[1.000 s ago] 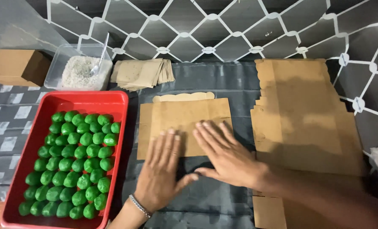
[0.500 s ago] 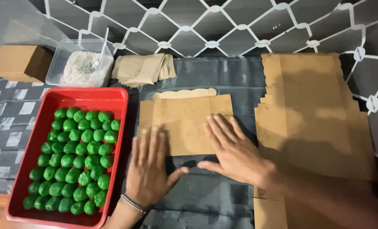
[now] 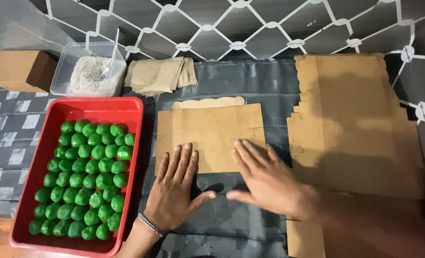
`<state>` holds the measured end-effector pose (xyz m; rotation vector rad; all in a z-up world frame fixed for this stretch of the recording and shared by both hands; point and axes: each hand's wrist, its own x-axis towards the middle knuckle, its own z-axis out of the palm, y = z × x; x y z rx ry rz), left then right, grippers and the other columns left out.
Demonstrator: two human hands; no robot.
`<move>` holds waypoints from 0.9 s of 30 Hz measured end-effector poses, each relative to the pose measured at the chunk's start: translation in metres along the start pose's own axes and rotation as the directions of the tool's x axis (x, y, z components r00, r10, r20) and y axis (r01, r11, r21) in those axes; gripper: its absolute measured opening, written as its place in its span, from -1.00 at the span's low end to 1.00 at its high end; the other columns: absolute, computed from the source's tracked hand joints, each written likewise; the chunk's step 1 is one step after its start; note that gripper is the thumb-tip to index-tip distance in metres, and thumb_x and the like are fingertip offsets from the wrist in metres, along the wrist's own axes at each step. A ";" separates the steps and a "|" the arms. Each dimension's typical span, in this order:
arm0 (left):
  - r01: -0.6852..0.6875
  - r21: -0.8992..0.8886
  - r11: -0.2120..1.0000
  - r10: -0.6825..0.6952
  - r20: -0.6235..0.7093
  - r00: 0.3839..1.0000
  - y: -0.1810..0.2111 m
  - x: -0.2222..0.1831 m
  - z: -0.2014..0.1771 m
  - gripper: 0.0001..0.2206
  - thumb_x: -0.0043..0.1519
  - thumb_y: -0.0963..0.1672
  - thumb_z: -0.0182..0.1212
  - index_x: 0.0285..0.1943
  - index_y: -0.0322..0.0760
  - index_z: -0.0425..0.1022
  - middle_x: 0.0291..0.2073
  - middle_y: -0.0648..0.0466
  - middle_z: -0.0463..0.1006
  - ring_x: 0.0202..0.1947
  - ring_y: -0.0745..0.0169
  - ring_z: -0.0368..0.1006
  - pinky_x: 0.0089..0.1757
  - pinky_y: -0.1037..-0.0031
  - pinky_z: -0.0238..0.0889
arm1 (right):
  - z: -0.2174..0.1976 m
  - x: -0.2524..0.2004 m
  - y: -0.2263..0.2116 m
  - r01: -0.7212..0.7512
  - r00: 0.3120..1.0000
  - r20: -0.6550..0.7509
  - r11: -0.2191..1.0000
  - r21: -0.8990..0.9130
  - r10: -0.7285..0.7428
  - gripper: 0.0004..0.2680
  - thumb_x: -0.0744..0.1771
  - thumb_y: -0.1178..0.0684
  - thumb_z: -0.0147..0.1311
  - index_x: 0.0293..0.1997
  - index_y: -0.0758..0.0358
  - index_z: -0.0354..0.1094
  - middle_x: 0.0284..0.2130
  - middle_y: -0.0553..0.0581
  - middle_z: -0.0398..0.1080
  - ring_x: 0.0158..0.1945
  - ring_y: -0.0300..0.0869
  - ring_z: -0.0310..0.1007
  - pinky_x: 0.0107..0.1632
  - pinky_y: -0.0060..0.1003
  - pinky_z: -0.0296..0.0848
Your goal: Folding flat cardboard templates into boxes on a work surface.
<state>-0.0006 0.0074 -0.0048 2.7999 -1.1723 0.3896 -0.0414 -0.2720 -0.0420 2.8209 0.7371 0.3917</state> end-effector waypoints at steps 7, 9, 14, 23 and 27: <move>0.024 -0.009 1.000 -0.024 0.013 1.000 0.004 -0.002 0.003 -0.05 0.24 0.35 -0.17 0.58 -0.37 0.01 0.58 -0.16 -0.04 0.58 -0.18 -0.15 0.43 0.00 -0.23 | -0.023 0.022 0.040 -0.084 0.960 0.279 0.979 0.184 0.030 -0.29 0.40 -0.58 -0.41 0.47 0.36 -0.05 0.43 0.33 0.02 0.50 0.01 -0.05 0.43 0.18 -0.12; 0.031 -0.041 0.999 -0.030 0.030 0.999 0.004 -0.002 0.003 -0.05 0.24 0.34 -0.14 0.59 -0.37 -0.01 0.59 -0.17 -0.05 0.58 -0.22 -0.16 0.41 -0.02 -0.21 | -0.021 0.021 0.035 -0.092 0.981 0.181 0.992 0.089 0.074 -0.34 0.37 -0.56 -0.33 0.39 0.29 0.16 0.36 0.27 0.21 0.43 -0.01 0.14 0.40 0.17 0.01; 0.022 -0.035 0.999 -0.021 0.035 0.999 0.004 -0.001 0.002 -0.04 0.24 0.35 -0.15 0.59 -0.38 -0.03 0.59 -0.17 -0.06 0.58 -0.21 -0.18 0.42 -0.02 -0.24 | -0.039 0.024 0.026 -0.115 0.992 0.060 0.993 0.033 0.113 -0.37 0.35 -0.55 -0.22 0.24 0.29 0.34 0.18 0.25 0.42 0.30 -0.03 0.35 0.37 0.09 0.13; 0.024 -0.043 0.999 -0.022 0.042 0.999 0.004 0.002 -0.002 -0.03 0.22 0.35 -0.13 0.58 -0.39 0.02 0.58 -0.17 -0.03 0.58 -0.21 -0.15 0.41 -0.02 -0.20 | -0.038 0.024 0.007 -0.116 0.990 -0.089 0.993 -0.025 0.113 -0.34 0.32 -0.58 -0.11 0.15 0.38 0.37 0.08 0.39 0.46 0.16 0.13 0.44 0.24 0.04 0.28; 0.029 -0.062 0.998 -0.026 0.052 0.998 0.003 0.000 -0.001 -0.04 0.23 0.35 -0.15 0.59 -0.38 -0.02 0.59 -0.15 -0.06 0.58 -0.20 -0.18 0.42 -0.02 -0.22 | -0.057 0.034 0.019 -0.096 0.990 -0.102 0.994 0.046 0.101 -0.49 0.35 -0.49 -0.05 -0.03 0.29 0.39 -0.07 0.19 0.48 0.00 -0.05 0.47 0.09 -0.11 0.29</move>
